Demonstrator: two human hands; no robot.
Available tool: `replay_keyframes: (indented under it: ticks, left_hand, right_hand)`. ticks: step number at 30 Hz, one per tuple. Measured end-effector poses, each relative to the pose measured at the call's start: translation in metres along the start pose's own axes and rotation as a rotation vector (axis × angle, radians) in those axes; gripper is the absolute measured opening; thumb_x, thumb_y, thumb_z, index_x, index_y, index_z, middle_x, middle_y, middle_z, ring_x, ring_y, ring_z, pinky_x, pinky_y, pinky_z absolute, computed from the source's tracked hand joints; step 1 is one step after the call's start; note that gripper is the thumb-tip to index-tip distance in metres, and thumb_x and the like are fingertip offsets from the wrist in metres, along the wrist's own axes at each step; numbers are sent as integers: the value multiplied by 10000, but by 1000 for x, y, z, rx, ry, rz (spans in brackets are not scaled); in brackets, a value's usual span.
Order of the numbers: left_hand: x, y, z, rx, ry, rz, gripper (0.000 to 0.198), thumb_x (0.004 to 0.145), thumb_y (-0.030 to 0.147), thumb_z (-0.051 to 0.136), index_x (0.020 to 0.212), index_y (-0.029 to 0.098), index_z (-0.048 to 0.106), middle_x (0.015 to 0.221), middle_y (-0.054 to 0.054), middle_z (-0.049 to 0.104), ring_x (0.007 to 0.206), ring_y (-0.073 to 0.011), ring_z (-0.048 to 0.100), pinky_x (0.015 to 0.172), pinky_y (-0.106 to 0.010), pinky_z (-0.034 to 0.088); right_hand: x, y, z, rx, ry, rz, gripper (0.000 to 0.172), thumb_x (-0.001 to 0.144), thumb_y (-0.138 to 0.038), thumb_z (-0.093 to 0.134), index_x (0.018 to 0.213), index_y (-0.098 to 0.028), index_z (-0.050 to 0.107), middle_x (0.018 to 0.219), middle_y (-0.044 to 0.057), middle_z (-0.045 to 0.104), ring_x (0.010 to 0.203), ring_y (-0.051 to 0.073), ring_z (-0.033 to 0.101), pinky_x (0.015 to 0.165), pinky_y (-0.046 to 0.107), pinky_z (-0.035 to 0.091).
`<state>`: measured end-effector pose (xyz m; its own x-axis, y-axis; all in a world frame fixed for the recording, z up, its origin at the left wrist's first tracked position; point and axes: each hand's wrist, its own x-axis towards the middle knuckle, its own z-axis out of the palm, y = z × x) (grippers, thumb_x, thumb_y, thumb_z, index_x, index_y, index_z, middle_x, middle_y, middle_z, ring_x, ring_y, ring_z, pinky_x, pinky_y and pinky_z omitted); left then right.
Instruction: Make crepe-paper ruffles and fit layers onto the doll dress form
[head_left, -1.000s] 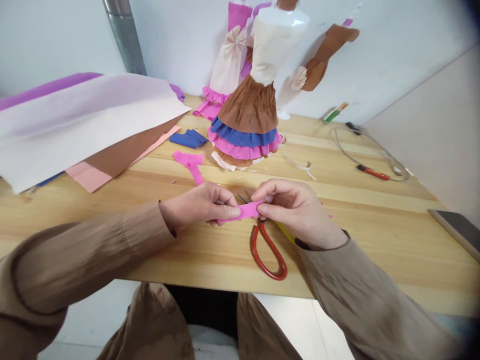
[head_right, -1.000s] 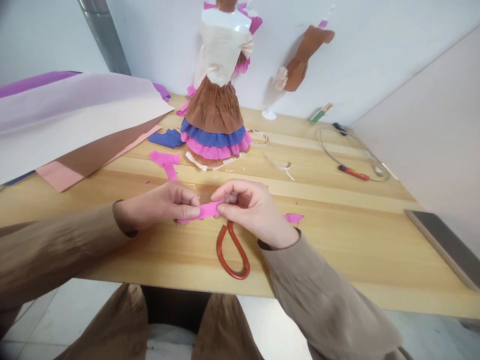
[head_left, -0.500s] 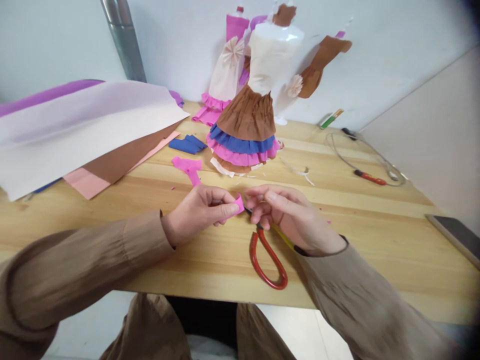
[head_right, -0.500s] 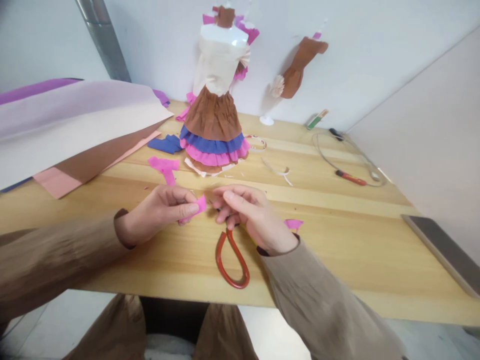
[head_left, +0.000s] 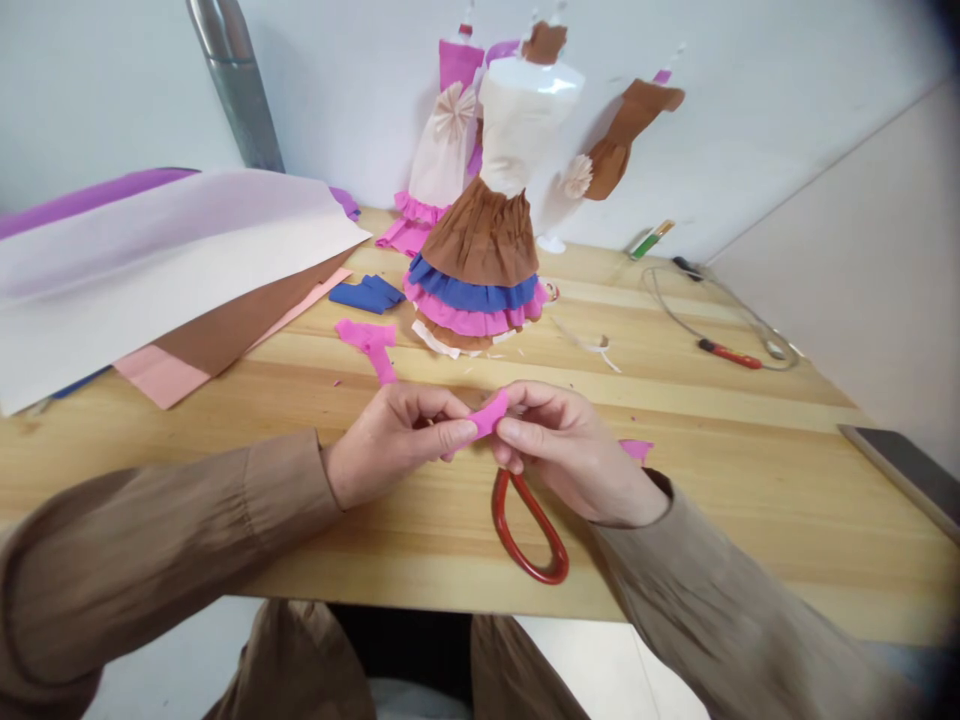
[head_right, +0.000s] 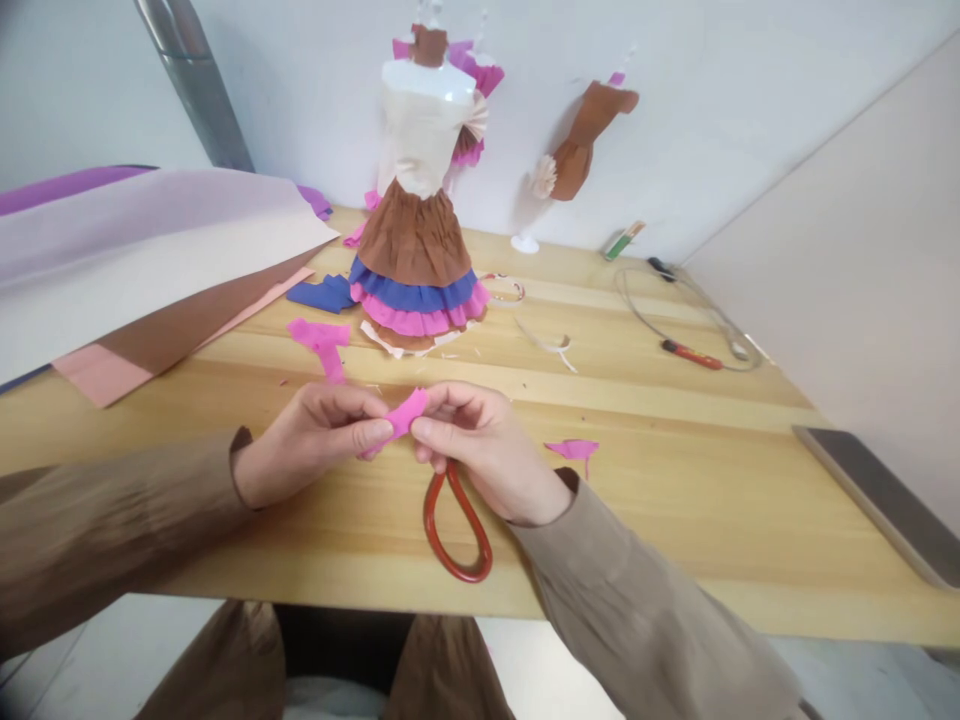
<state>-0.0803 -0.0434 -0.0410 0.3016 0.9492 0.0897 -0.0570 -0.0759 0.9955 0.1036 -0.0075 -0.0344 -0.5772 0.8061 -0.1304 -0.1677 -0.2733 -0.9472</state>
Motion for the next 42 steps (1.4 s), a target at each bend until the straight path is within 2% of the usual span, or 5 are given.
replay_keyframes:
  ticks: [14, 19, 24, 34, 42]
  left_hand:
    - [-2, 2, 3, -1, 38, -99, 279, 803, 326, 631, 610, 132, 578, 536, 41, 483, 531, -63, 387, 532, -214, 297]
    - [0, 1, 3, -38, 22, -145, 191, 752, 292, 657, 664, 129, 610, 555, 38, 515, 533, -66, 420, 530, -210, 330]
    - [2, -1, 2, -51, 12, -168, 212, 750, 299, 662, 645, 128, 592, 564, 28, 543, 536, -65, 459, 531, -196, 367]
    - [2, -4, 2, -13, 45, -187, 189, 744, 276, 668, 649, 126, 604, 545, 33, 545, 520, -60, 462, 520, -189, 366]
    - [2, -6, 2, 80, 126, -96, 125, 714, 251, 676, 710, 130, 645, 653, 2, 621, 587, -86, 501, 561, -218, 393]
  right_hand:
    - [3, 3, -1, -72, 139, -90, 219, 659, -320, 839, 717, -172, 689, 513, -34, 605, 451, 66, 491, 444, 195, 379]
    - [4, 4, -1, -97, 176, -99, 216, 662, -320, 830, 711, -170, 684, 519, -31, 612, 449, 62, 488, 451, 193, 381]
    - [3, 1, 0, -99, 211, -82, 214, 656, -322, 821, 700, -173, 674, 513, -24, 618, 456, 76, 497, 453, 207, 374]
    - [7, -2, -3, 117, 129, 111, 185, 642, -274, 804, 642, -155, 663, 461, -40, 551, 403, 46, 427, 392, 169, 308]
    - [6, -5, -11, 227, 43, 211, 174, 676, -241, 818, 704, -163, 666, 503, -27, 636, 419, 55, 580, 406, 105, 450]
